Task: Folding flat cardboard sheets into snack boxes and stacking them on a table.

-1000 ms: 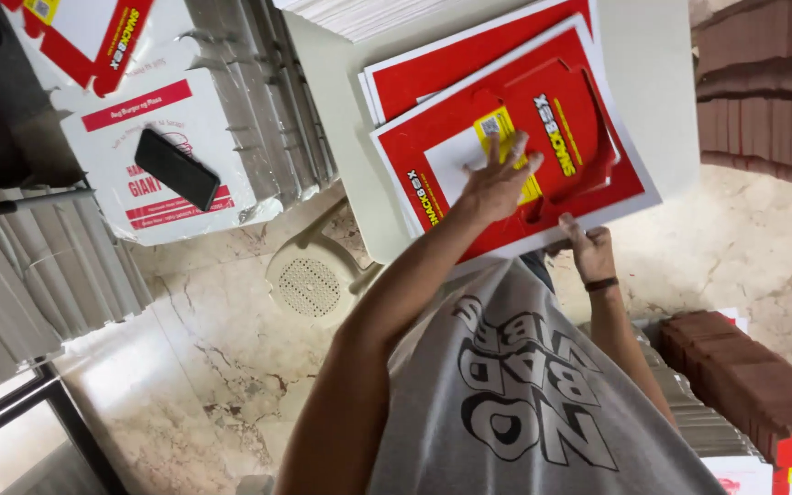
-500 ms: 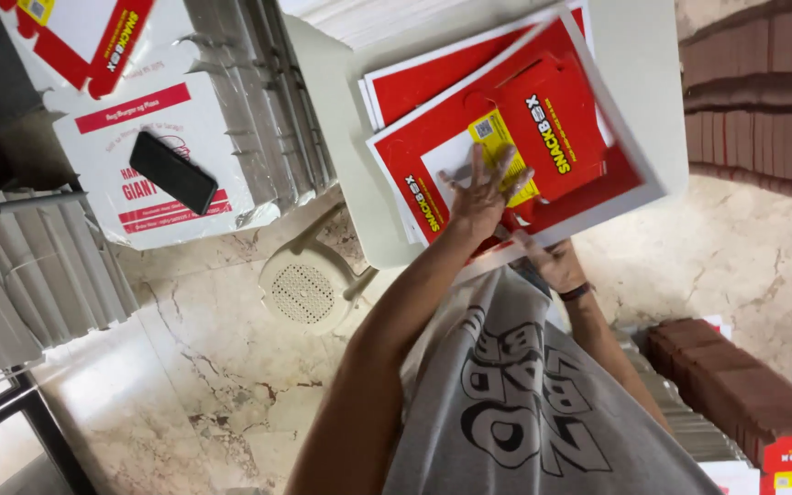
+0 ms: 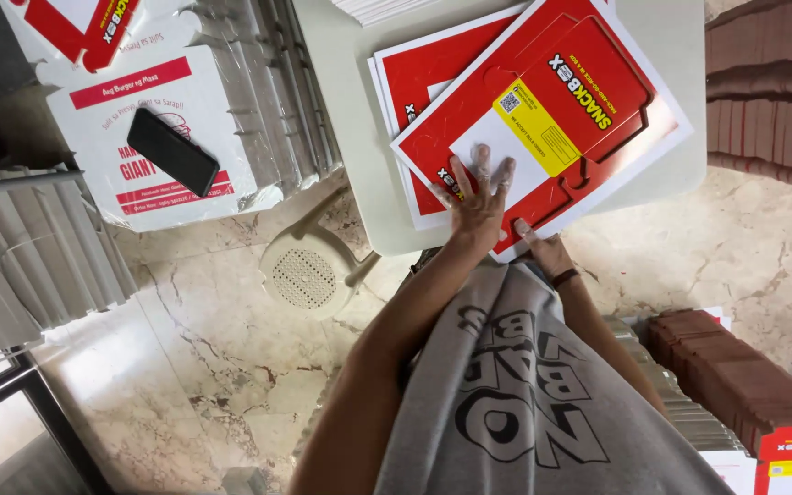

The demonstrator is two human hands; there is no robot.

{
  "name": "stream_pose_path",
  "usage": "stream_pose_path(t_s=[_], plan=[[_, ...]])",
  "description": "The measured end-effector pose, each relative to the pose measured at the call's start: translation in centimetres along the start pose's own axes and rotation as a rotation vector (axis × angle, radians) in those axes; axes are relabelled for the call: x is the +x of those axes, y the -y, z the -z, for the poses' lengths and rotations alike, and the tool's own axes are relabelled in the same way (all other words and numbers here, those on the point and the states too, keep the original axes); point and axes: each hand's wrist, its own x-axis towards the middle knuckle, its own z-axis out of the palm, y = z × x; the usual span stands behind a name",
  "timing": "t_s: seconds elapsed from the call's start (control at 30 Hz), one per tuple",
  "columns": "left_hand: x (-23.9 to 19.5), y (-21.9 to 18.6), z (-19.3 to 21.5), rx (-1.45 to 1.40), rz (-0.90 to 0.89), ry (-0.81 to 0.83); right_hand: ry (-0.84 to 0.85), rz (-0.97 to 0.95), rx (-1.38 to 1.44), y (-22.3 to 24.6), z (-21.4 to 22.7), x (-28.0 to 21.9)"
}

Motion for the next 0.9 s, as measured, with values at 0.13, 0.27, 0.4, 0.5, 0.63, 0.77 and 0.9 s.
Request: stream_pose_path(t_s=[0.13,0.27,0.4,0.5,0.63,0.77,0.9], plan=[[-1.4,-0.5,2.5,-0.014,0.032,0.041,-0.071,0.548,-0.513,5.2,-3.0,-5.3],[0.1,1.0,2.2,0.028,0.033,0.017,-0.028,0.031,0.046,11.4,-6.2,-7.2],[-1.4,2.0,5.7,-0.126,-0.085,0.047,-0.103,0.075,-0.003,9.3,-6.3,-8.0],[0.9,4.6,6.7,-0.07,-0.108,-0.072,0.005,-0.057,0.387,7.8,-5.3,-8.7],[0.7,5.2,8.0,0.005,-0.099,-0.028,0.047,-0.059,0.102,5.6,-4.1,-6.8],[2.7,4.8,6.4,0.131,-0.022,-0.032,0.002,-0.072,-0.016,8.5,-7.2,-10.4],[2.0,4.6,7.6,0.177,0.01,-0.017,0.165,0.361,-0.204,16.2,-10.4,-13.9]])
